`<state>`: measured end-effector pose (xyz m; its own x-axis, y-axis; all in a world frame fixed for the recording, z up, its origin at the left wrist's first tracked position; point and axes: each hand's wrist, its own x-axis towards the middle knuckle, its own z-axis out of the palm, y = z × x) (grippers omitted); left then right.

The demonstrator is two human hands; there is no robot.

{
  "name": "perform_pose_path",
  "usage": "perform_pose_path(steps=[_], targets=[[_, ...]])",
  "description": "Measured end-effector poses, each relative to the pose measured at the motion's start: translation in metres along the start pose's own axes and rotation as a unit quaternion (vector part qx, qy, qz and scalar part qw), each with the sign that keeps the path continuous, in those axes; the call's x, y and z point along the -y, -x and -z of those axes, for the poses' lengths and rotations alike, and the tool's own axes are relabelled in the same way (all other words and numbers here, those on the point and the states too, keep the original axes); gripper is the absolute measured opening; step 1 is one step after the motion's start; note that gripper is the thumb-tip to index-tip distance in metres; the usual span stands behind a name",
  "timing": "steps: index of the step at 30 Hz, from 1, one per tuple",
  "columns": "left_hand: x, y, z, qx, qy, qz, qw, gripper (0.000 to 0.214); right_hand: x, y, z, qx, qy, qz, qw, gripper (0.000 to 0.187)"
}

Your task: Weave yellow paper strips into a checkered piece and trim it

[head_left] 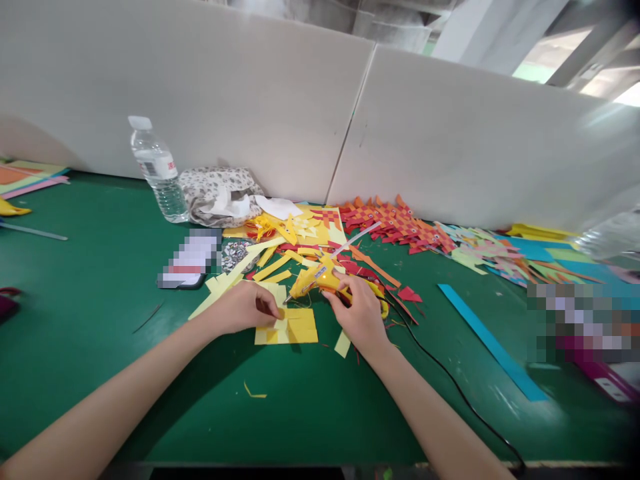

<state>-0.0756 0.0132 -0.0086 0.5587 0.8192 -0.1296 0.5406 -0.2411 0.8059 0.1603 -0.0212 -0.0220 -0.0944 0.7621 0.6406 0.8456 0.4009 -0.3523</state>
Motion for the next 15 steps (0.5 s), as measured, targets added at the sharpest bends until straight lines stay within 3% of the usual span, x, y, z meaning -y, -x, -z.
perform_pose_path(steps=[10,15], targets=[[-0.0007,0.0010,0.0006,0.008,0.003,0.003,1.000,0.013,0.0008,0.0017,-0.0005,0.012,-0.006,-0.016,1.000,0.016],[-0.0035,0.0015,0.0020,0.007,-0.023,0.002,1.000,0.011,-0.0019,-0.0012,-0.0009,-0.022,0.006,-0.076,0.997,0.023]])
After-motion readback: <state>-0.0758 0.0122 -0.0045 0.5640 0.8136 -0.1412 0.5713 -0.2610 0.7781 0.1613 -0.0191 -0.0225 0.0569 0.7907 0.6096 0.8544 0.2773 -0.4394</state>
